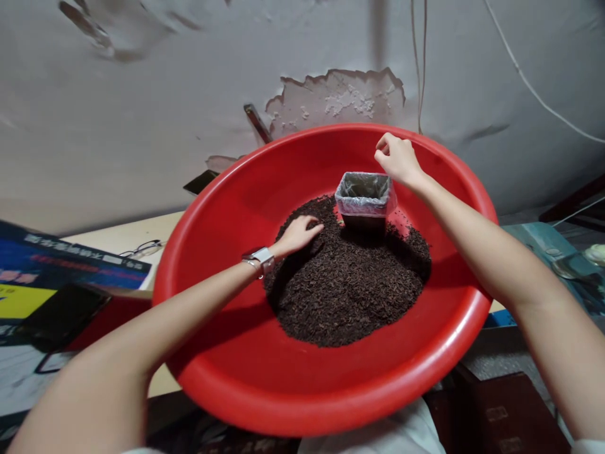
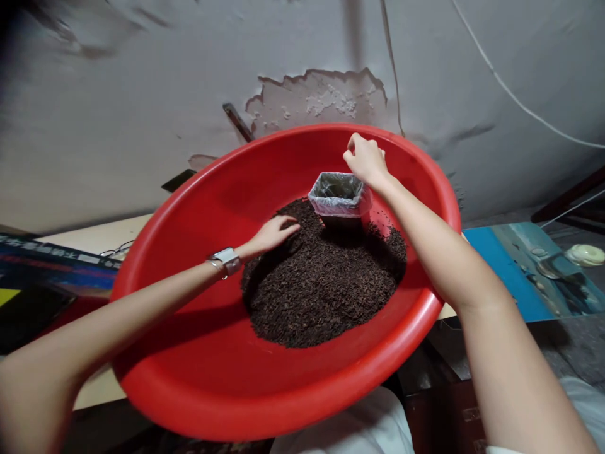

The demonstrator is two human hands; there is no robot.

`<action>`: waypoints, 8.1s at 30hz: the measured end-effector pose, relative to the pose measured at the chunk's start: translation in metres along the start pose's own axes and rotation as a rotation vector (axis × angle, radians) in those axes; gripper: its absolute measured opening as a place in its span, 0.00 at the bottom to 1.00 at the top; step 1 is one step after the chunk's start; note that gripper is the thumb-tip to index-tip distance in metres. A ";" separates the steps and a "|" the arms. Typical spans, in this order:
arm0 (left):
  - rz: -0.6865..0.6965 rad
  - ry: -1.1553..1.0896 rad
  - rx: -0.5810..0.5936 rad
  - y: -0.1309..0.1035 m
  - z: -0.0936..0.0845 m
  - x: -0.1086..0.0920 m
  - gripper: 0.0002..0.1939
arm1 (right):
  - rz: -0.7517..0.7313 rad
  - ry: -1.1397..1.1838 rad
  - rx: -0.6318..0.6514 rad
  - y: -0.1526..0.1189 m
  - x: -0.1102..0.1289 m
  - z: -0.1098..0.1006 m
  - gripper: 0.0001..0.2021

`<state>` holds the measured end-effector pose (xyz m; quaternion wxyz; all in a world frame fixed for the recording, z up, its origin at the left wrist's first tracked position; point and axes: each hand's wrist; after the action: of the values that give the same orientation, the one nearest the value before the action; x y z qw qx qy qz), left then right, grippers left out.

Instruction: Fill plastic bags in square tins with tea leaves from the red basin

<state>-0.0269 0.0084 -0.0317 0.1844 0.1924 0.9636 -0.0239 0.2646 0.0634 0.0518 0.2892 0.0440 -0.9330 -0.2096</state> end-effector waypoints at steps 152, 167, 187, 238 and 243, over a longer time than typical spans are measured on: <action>0.185 0.499 0.582 -0.032 -0.072 -0.030 0.27 | -0.464 -0.408 0.881 -0.121 0.095 0.038 0.27; 0.149 0.472 0.568 -0.038 -0.084 -0.044 0.27 | -0.253 -0.300 0.976 -0.184 0.092 0.072 0.51; 0.169 0.433 0.492 -0.042 -0.093 -0.046 0.27 | -0.887 -0.293 1.028 -0.167 0.173 0.166 0.40; 0.191 0.426 0.496 -0.044 -0.105 -0.046 0.28 | -0.095 -0.233 0.133 -0.022 0.057 -0.002 0.16; 0.203 0.424 0.483 -0.043 -0.104 -0.044 0.27 | -0.412 -0.245 0.238 -0.076 0.080 0.009 0.16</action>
<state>-0.0412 -0.0350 0.0798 -0.0696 0.3262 0.9229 -0.1922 0.1902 -0.0186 0.0557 0.1183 0.2412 -0.9504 -0.1565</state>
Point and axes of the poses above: each hand's wrist, its own y-axis towards the middle knuckle, its own z-axis out of the palm, x = y × z, and after that the axes turned 6 degrees about z, right-handed
